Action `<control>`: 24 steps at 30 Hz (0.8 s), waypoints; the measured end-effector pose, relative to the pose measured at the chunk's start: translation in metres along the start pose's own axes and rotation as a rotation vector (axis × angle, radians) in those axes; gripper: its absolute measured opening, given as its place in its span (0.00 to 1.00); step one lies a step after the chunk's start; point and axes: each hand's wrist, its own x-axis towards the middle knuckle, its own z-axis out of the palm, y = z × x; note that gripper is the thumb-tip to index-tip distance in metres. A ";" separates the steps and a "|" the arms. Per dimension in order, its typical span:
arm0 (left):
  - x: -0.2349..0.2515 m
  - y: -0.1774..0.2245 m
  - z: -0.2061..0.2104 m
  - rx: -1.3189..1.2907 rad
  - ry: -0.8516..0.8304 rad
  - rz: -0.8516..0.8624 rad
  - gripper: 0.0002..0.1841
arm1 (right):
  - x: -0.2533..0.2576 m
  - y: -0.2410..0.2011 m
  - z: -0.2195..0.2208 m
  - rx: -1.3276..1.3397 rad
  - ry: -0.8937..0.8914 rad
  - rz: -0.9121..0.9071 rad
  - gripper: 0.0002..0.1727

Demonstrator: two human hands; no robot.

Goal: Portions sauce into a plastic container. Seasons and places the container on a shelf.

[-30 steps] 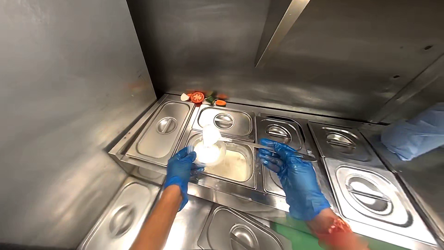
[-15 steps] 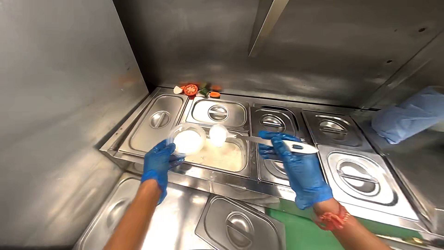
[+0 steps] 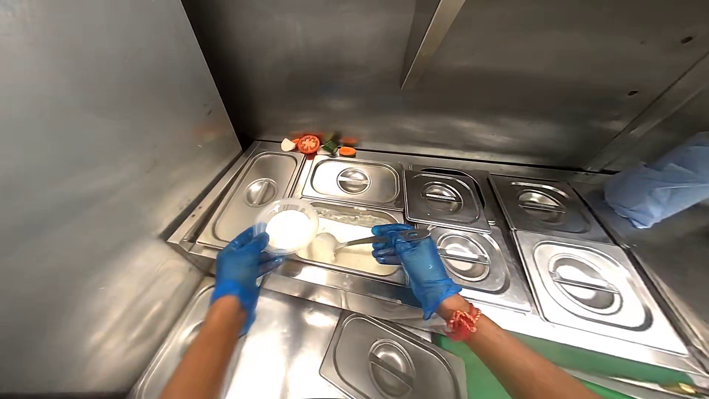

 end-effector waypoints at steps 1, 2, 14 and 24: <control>0.001 0.000 -0.001 0.000 0.003 -0.002 0.15 | 0.000 -0.003 -0.003 0.055 0.022 0.028 0.11; 0.002 0.000 -0.002 0.003 0.004 0.000 0.15 | 0.000 -0.007 -0.007 0.095 0.046 0.040 0.12; 0.007 -0.015 0.009 0.027 -0.011 -0.007 0.15 | -0.006 -0.044 -0.047 0.092 0.156 0.010 0.14; 0.008 -0.027 0.025 0.063 -0.050 -0.024 0.16 | -0.014 -0.105 -0.081 0.093 0.205 -0.129 0.16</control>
